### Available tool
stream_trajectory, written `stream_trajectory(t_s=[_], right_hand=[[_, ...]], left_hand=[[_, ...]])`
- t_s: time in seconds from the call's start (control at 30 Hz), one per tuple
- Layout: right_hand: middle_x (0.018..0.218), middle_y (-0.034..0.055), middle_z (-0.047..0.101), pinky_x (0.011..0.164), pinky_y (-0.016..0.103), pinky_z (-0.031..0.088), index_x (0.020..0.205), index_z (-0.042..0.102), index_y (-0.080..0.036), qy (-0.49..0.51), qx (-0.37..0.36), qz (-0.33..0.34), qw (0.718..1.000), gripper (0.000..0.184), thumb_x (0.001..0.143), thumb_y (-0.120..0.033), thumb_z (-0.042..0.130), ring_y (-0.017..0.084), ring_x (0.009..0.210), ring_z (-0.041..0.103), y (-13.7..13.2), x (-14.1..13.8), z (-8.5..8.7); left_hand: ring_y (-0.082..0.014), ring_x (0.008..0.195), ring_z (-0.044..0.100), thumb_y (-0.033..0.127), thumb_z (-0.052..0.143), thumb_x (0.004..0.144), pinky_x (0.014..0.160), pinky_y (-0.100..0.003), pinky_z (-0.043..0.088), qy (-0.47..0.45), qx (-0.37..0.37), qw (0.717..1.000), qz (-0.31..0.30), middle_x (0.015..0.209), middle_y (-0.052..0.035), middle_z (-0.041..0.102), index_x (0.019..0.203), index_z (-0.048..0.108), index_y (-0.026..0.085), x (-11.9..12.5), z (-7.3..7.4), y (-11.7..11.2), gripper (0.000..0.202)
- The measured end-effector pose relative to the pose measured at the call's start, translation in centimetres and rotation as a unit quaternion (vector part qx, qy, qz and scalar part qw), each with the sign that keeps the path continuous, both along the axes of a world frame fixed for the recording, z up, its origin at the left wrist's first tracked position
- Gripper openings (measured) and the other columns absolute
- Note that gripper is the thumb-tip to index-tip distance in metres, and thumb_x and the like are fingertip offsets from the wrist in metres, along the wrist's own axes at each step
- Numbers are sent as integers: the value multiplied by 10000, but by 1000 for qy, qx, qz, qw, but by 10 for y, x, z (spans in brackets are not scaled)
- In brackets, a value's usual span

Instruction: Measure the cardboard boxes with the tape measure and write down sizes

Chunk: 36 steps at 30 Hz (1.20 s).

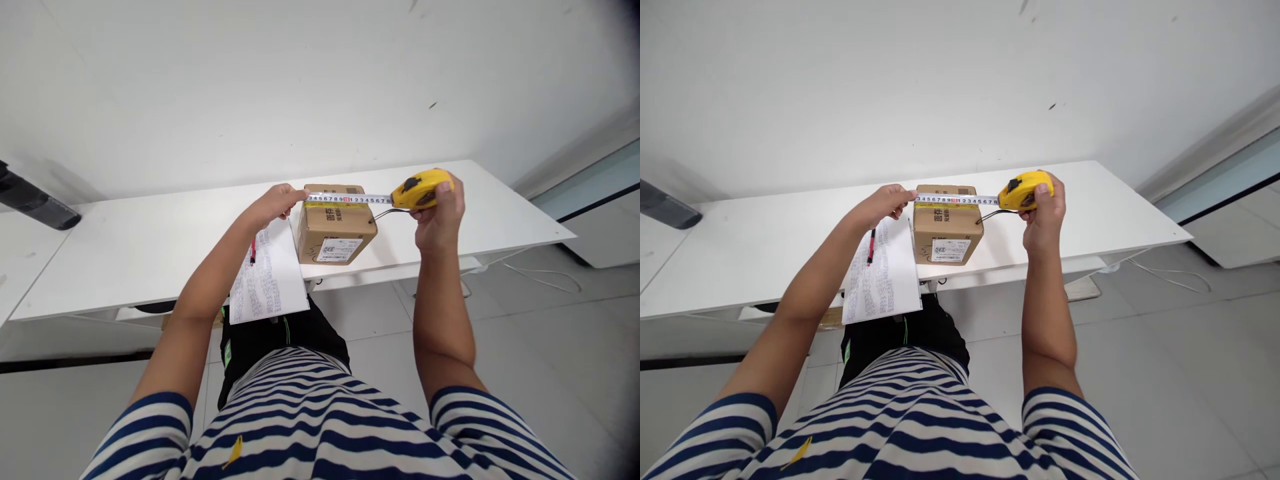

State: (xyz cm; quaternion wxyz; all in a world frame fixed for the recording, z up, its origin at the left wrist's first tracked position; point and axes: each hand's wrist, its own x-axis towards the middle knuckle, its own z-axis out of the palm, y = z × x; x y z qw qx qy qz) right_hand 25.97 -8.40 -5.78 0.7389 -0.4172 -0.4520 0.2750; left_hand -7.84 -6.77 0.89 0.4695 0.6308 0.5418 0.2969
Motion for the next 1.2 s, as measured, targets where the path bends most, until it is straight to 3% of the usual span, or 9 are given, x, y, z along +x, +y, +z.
stream_trajectory(t_s=[0.17, 0.4, 0.7, 0.87, 0.93, 0.97, 1.03, 1.07, 1.2], right_hand=[[1021, 39, 644, 508, 228, 355, 1190, 675, -303, -33, -43, 28, 998, 628, 762, -759, 739, 154, 759, 568, 6, -5, -17], [1058, 39, 684, 494, 209, 406, 1187, 685, -321, -60, -51, 44, 996, 610, 776, -769, 733, 161, 775, 625, 9, -11, -20], [970, 22, 669, 530, 268, 444, 1105, 703, -260, -51, -19, 25, 998, 640, 707, -749, 808, 159, 736, 598, 9, 0, -7], [958, 18, 636, 708, 388, 602, 1065, 671, -319, -62, 81, -44, 994, 538, 764, -741, 816, 199, 808, 642, -41, -13, 11], [1132, 52, 644, 865, 451, 646, 1141, 683, -336, -86, 142, -90, 982, 559, 758, -707, 852, 242, 980, 679, -74, -39, 15], [1245, 68, 639, 911, 473, 656, 1256, 669, -365, -121, 142, -85, 979, 672, 707, -669, 911, 272, 1085, 681, -90, -54, 15], [1377, 88, 615, 930, 524, 672, 1470, 572, -407, -169, 106, -83, 976, 900, 679, -605, 951, 320, 1219, 667, -118, -87, 12], [1394, 95, 621, 954, 549, 669, 1525, 537, -416, -180, 81, -84, 977, 923, 712, -602, 930, 331, 1245, 665, -128, -102, 10], [1421, 101, 663, 1109, 632, 594, 1520, 580, -394, -189, 19, -74, 979, 770, 827, -589, 854, 341, 1302, 677, -145, -141, 4]], left_hand=[[-147, 710, 520, 670, 722, 871, 670, -330, 392, 79, -18, 996, -30, 875, -35, 578, 821, 528, 226, 14, -13, 12, 487], [-136, 640, 466, 699, 675, 900, 679, -339, 371, 125, -18, 990, -61, 769, -35, 571, 704, 522, 220, 14, 4, 4, 540], [-145, 639, 430, 685, 686, 941, 670, -348, 320, 149, 73, 986, -23, 734, -29, 525, 680, 477, 227, 7, 18, 0, 567], [-165, 719, 504, 576, 612, 1034, 740, -351, 406, 74, 149, 986, 19, 779, -35, 525, 785, 484, 231, 10, 46, 6, 444], [-182, 779, 559, 529, 607, 1043, 793, -357, 444, 66, 155, 986, -7, 807, -48, 558, 825, 526, 222, 24, 56, 17, 385], [-194, 817, 585, 508, 618, 1036, 824, -361, 456, 73, 152, 985, -29, 820, -54, 573, 837, 551, 215, 34, 59, 26, 360], [-222, 904, 623, 474, 648, 1013, 890, -372, 467, 106, 148, 981, -74, 848, -66, 602, 845, 597, 200, 53, 59, 45, 325], [-237, 949, 634, 465, 656, 1003, 923, -379, 466, 128, 152, 976, -90, 868, -72, 616, 847, 612, 194, 62, 56, 54, 315], [-281, 1071, 630, 485, 593, 1010, 1003, -406, 452, 216, 188, 952, -109, 984, -107, 673, 886, 614, 191, 81, 35, 79, 320]])
